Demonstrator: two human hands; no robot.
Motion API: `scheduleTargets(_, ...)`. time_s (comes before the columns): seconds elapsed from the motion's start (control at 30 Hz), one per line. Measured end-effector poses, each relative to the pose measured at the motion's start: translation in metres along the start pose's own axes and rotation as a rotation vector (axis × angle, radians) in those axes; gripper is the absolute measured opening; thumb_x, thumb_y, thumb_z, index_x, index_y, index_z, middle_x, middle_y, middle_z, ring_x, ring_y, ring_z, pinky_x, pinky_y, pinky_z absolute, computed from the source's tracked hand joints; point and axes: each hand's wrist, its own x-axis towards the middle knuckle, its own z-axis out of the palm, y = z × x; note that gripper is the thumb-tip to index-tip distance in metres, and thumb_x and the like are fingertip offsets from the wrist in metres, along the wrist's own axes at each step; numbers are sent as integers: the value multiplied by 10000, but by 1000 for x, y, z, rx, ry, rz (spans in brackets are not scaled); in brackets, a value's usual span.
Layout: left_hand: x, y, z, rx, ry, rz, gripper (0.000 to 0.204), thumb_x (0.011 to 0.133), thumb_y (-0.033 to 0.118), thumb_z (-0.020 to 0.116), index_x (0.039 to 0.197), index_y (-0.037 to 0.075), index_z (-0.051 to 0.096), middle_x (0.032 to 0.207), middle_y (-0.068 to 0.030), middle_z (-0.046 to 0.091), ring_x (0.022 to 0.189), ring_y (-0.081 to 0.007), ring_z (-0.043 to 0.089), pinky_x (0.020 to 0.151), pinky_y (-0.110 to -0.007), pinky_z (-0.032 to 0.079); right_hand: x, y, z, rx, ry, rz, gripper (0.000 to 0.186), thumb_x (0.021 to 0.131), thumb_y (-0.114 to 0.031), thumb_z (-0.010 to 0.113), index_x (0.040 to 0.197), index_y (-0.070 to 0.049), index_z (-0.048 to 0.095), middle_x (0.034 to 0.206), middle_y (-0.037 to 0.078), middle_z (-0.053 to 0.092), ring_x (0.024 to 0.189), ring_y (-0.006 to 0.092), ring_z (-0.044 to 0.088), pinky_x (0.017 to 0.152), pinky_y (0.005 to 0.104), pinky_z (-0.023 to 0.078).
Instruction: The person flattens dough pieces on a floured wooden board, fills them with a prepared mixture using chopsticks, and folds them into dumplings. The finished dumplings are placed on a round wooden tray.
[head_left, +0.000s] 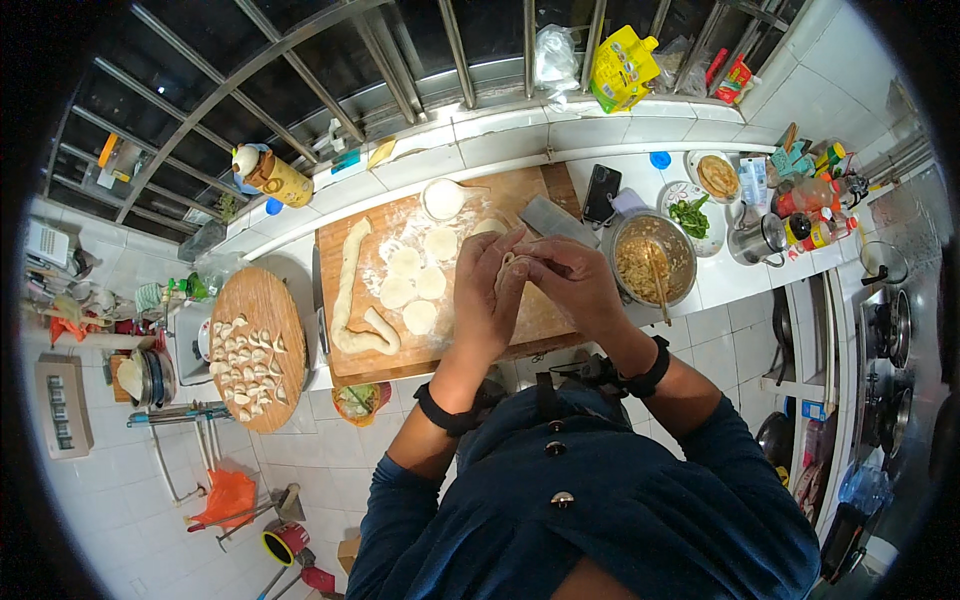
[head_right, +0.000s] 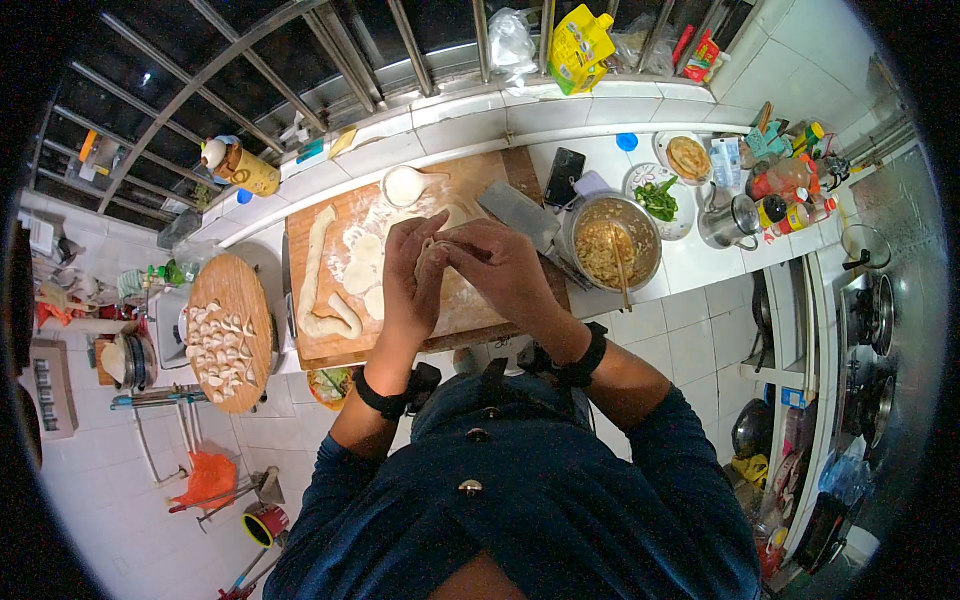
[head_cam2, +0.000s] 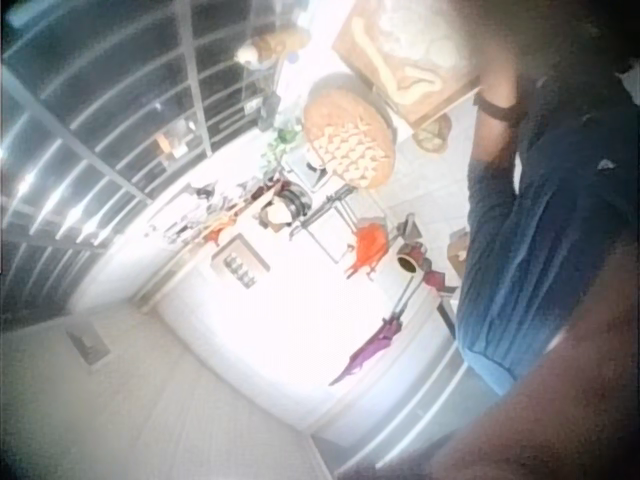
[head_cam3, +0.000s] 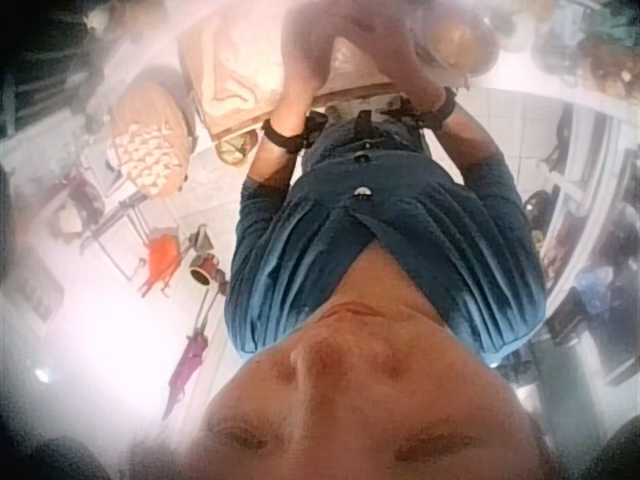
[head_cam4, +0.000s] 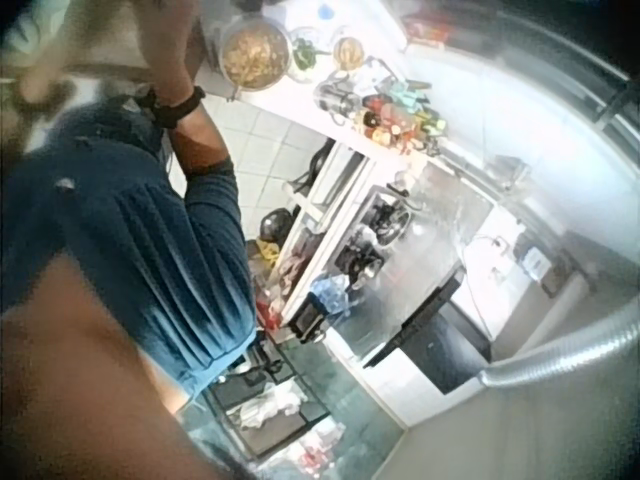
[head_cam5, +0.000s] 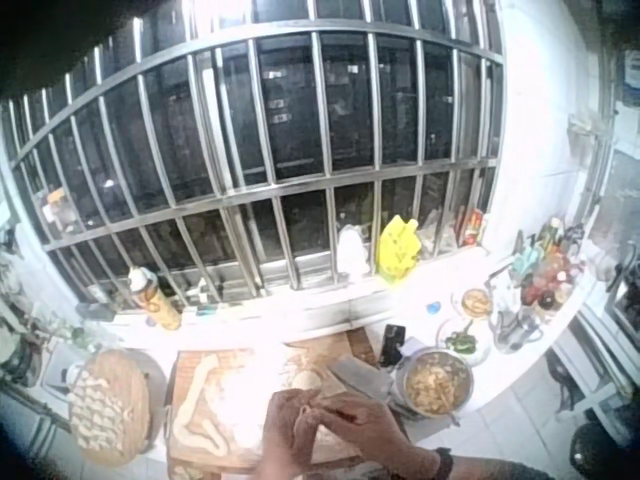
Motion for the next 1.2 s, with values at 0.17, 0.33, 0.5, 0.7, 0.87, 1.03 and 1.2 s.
scheduleTargets(0.17,-3,2,-8,-13,-121,-143,336,935,210,473,1189,10,563,931,-117,576,839,-210,556,714,-303,445,1,0,-3,-22,-67,44,301,846,-177,654,1087,-4,599,980,112,637,847,154,611,726,256,485)
scheduleTargets(0.33,-12,2,8,-769,54,-458,540,987,392,342,1313,-32,417,1001,-93,585,853,-146,560,727,-262,460,-2,10,14,84,-21,63,495,858,-283,649,1228,0,482,1067,129,602,956,208,593,832,289,467)
scheduleTargets(0.5,-18,-10,22,-828,135,-453,612,983,411,358,1383,-48,294,1048,-92,568,916,-129,553,779,-248,466,-6,8,24,154,-137,196,500,883,-351,600,1210,11,493,1064,160,589,1004,206,567,852,311,448)
scheduleTargets(0.7,-20,-8,13,-525,72,-348,584,991,399,327,1359,-54,345,1033,-95,574,852,-129,549,755,-234,450,-1,-10,20,-15,-145,216,453,932,-377,505,1146,21,542,1037,187,612,922,250,615,786,324,478)
scheduleTargets(0.87,-20,4,6,-483,92,-342,514,995,325,360,1362,-34,361,989,-78,574,799,-99,533,689,-214,444,5,-17,21,-200,-133,87,364,957,-299,452,1115,1,586,1102,182,593,1009,267,576,859,348,443)
scheduleTargets(1.03,-24,-3,3,-553,3,-459,413,1003,254,340,1244,-53,476,1010,-105,589,834,-139,569,734,-259,463,10,-4,23,-486,-150,-280,373,962,-263,429,1222,-25,551,1369,193,395,1285,292,352,1027,389,303)
scheduleTargets(1.2,-28,-10,2,-412,90,-126,306,970,160,369,1085,-50,560,1284,-206,487,1177,-313,483,970,-366,386,9,8,31,137,-200,-38,443,952,-293,457,1316,-45,416,1410,169,305,1315,287,294,1058,402,257)
